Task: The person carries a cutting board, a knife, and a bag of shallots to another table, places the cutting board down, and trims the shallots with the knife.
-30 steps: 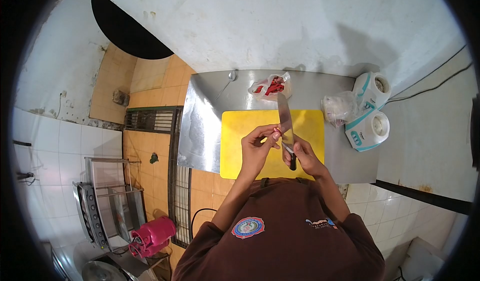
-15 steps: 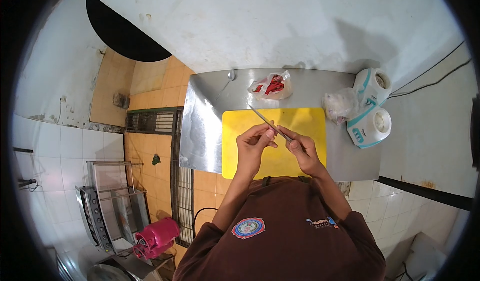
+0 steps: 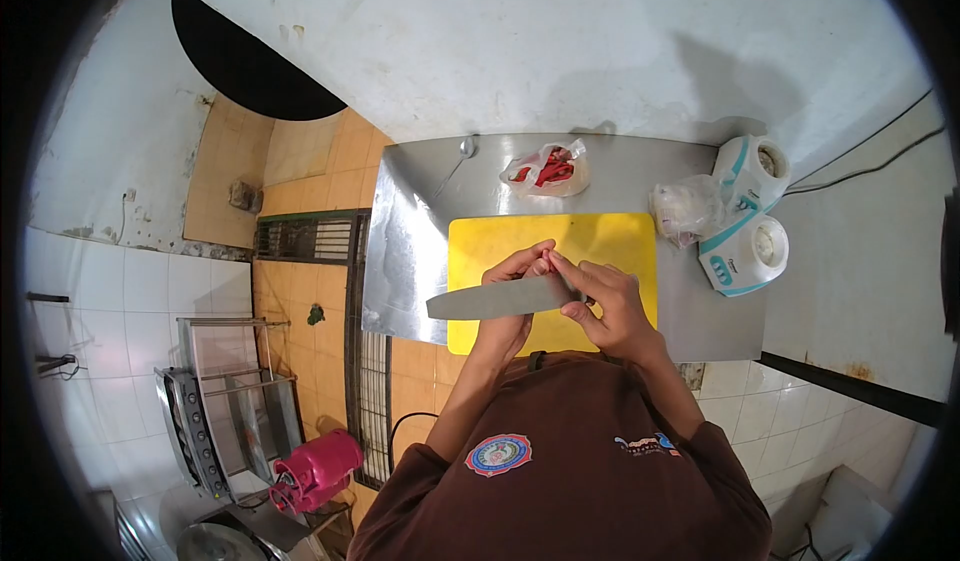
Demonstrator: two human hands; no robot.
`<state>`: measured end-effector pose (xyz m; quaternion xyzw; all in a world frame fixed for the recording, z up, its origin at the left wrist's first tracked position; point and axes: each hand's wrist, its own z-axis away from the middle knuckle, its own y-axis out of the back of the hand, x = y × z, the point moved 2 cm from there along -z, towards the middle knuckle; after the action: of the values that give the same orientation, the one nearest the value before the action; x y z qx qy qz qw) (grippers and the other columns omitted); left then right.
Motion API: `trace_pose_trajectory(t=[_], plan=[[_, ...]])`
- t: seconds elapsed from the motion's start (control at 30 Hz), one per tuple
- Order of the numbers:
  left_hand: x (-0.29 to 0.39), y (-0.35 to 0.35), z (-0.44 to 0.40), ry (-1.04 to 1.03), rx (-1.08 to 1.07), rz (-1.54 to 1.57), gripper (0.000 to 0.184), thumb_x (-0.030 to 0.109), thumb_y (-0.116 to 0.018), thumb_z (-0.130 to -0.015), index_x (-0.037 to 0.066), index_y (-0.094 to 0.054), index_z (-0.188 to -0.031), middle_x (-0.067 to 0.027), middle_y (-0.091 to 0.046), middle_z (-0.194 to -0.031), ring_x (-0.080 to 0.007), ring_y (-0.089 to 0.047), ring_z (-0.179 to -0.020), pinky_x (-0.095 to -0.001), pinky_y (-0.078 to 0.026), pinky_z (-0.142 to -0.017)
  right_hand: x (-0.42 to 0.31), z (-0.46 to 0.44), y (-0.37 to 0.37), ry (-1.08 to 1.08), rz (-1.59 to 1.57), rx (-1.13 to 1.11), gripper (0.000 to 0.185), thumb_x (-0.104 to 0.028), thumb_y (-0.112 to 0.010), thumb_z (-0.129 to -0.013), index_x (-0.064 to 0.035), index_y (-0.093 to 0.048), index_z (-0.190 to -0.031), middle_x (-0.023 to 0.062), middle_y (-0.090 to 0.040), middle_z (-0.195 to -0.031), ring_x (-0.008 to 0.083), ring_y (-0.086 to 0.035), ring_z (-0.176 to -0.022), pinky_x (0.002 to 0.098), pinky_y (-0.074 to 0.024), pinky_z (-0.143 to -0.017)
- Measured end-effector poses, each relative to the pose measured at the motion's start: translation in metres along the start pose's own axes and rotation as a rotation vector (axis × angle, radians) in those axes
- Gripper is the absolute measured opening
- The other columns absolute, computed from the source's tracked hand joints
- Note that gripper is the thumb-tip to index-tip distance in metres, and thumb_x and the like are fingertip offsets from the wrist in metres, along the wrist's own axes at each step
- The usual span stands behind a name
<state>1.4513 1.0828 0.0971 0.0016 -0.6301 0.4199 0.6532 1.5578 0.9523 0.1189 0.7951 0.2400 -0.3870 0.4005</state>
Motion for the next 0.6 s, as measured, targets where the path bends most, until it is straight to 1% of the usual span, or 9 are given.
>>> trace_pose_trajectory(t=[0.13,0.17,0.27,0.37,0.47,0.6], plan=[[0.001,-0.002,0.001,-0.019,-0.009,0.007,0.033,0.014,-0.065,-0.098,-0.001,-0.064,-0.129,-0.0067,-0.070,-0.109,-0.0101,-0.064,-0.094,-0.0243,-0.053,-0.085,-0.001,-0.001,0.000,0.002,-0.027,-0.001,0.059,-0.033,-0.069,-0.088,-0.0092,-0.056,-0.141,0.0096,-0.052,-0.071,0.0264,-0.053,-0.064,0.0388,-0.0419,-0.062],[0.002,-0.003,0.001,-0.011,0.003,0.014,0.035,0.015,-0.066,-0.098,-0.002,-0.063,-0.129,-0.0060,-0.070,-0.108,-0.0097,-0.064,-0.092,-0.0236,-0.053,-0.083,-0.001,-0.001,0.000,0.004,-0.028,-0.001,0.060,-0.033,-0.069,-0.088,-0.0091,-0.056,-0.141,0.0096,-0.052,-0.071,0.0266,-0.053,-0.064,0.0388,-0.0420,-0.063],[0.001,-0.006,0.001,0.004,0.033,0.023,0.040,0.018,-0.067,-0.098,-0.003,-0.060,-0.131,-0.0046,-0.070,-0.103,-0.0087,-0.064,-0.088,-0.0221,-0.053,-0.080,0.000,-0.001,0.005,-0.020,0.000,-0.096,0.063,-0.034,-0.067,-0.090,-0.0046,-0.052,-0.144,0.0164,-0.069,-0.099,0.0302,-0.063,-0.076,0.0367,-0.0486,-0.071],[0.000,-0.005,0.001,0.003,0.037,0.007,0.041,0.018,-0.067,-0.098,-0.004,-0.059,-0.132,-0.0044,-0.069,-0.103,-0.0084,-0.063,-0.087,-0.0220,-0.053,-0.078,-0.001,-0.001,0.006,-0.033,-0.019,-0.098,0.062,-0.034,-0.066,-0.091,-0.0038,-0.052,-0.143,0.0160,-0.068,-0.095,0.0303,-0.062,-0.075,0.0370,-0.0484,-0.071],[-0.001,-0.005,0.002,0.019,0.029,-0.003,0.043,0.019,-0.065,-0.099,-0.005,-0.056,-0.134,-0.0047,-0.068,-0.105,-0.0084,-0.063,-0.087,-0.0222,-0.053,-0.078,0.002,0.000,0.000,0.016,-0.045,0.000,0.059,-0.033,-0.069,-0.089,-0.0090,-0.056,-0.141,0.0094,-0.054,-0.073,0.0271,-0.054,-0.065,0.0388,-0.0419,-0.063],[0.002,-0.005,0.003,0.050,0.025,-0.011,0.048,0.021,-0.062,-0.101,-0.007,-0.052,-0.138,-0.0065,-0.067,-0.107,-0.0097,-0.063,-0.090,-0.0234,-0.052,-0.081,0.007,0.003,-0.005,0.027,-0.042,0.012,0.058,-0.034,-0.068,-0.089,-0.0103,-0.057,-0.141,0.0092,-0.053,-0.071,0.0259,-0.053,-0.064,0.0382,-0.0412,-0.062]])
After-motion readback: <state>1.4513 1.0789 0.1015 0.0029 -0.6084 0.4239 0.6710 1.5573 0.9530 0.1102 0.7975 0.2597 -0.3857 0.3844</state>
